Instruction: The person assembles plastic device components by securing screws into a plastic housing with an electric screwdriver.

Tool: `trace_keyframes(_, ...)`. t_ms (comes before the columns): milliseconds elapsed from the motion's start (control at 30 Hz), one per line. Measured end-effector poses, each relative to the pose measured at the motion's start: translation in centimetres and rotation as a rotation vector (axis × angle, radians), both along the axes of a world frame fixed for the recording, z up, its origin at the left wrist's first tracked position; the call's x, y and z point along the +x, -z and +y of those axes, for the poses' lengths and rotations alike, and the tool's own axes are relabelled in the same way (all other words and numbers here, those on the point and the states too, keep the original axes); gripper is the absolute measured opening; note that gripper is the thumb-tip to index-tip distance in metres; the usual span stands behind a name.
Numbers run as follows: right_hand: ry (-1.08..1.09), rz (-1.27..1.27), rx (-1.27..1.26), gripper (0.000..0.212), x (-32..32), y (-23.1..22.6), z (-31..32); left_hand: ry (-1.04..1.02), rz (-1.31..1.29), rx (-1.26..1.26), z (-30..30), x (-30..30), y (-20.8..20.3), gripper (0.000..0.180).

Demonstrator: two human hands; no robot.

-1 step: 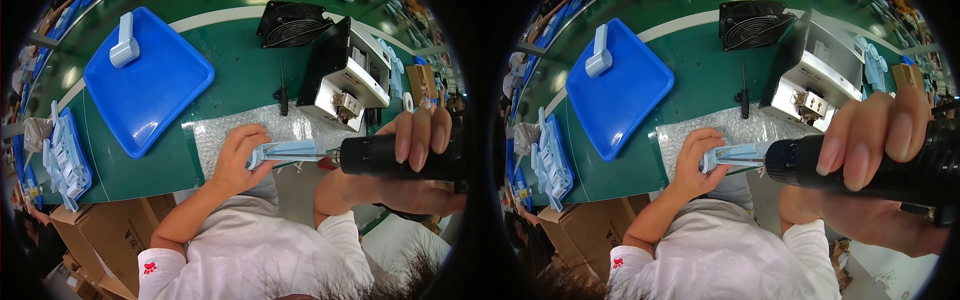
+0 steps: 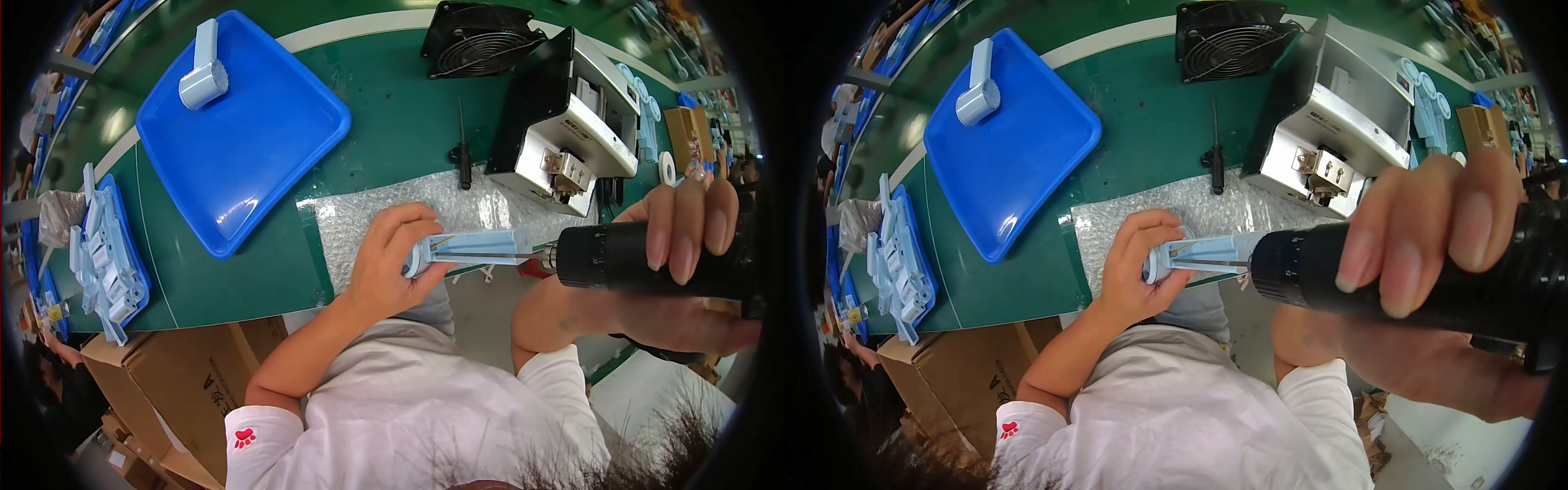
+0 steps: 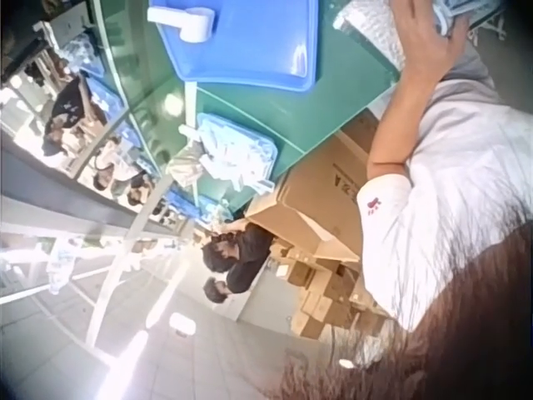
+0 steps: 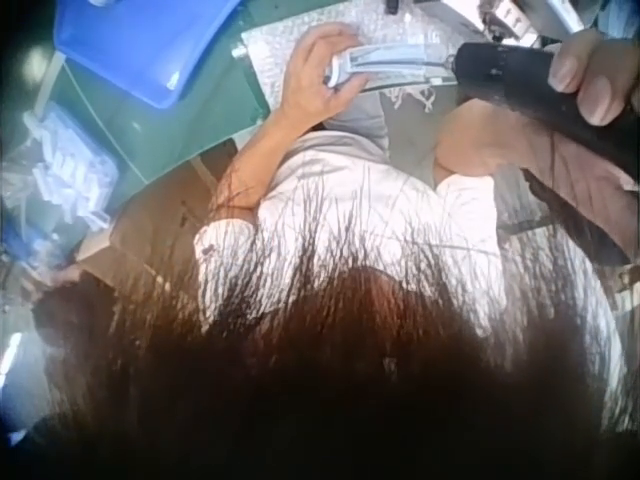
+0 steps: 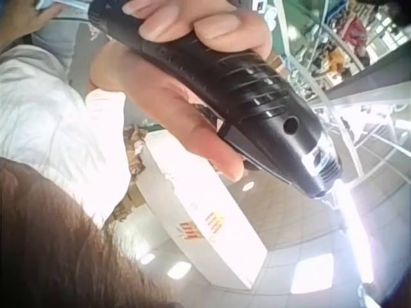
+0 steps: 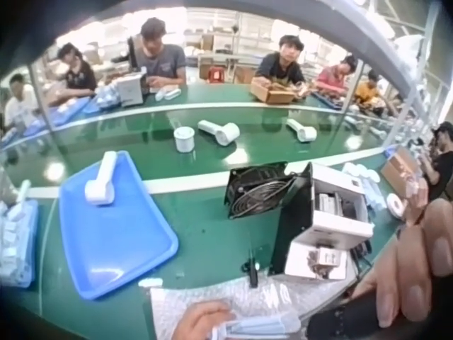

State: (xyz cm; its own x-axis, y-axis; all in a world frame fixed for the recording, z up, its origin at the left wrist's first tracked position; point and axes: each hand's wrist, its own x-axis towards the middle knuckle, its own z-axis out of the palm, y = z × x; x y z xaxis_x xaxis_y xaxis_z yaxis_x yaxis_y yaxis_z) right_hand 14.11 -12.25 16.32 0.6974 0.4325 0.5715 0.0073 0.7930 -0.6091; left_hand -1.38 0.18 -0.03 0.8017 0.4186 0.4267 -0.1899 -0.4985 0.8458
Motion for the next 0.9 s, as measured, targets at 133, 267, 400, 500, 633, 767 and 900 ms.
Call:
trace_keyframes(133, -0.058, -0.005, 0.076, 0.056, 0.3, 0.7, 0.3, -0.006, -0.002, -0.012, -0.1, 0.0, 0.2, 0.043)
trace_keyframes(267, -0.117, -0.014, 0.156, 0.047, 0.5, 1.2, 0.7, 0.027, -0.022, -0.001, 0.1, 0.1, 0.2, 0.043)
trace_keyframes(400, -0.009, -0.034, 0.100, 0.048, -0.8, 0.6, 0.8, 0.035, -0.071, 0.012, 0.0, 0.2, -0.1, 0.043)
trace_keyframes(500, -0.138, -0.221, 0.106, 0.078, 0.6, -0.3, 0.2, 0.032, -0.061, 0.047, -0.2, 0.2, -0.5, 0.042)
trace_keyframes(633, -0.045, -0.212, 0.150, 0.074, 2.5, -3.5, -3.2, -0.024, -0.002, 0.017, -0.3, 0.0, -0.6, 0.039)
trace_keyframes(767, 0.642, -0.231, -0.125, 0.059, 5.5, -4.1, -1.6, 0.004, 0.006, -0.013, -0.4, 0.2, -0.8, 0.037)
trace_keyframes(900, 0.840, -0.579, -0.290, 0.049, 6.4, -3.5, 0.5, -0.028, -0.020, -0.011, -0.3, 0.6, -0.7, 0.035)
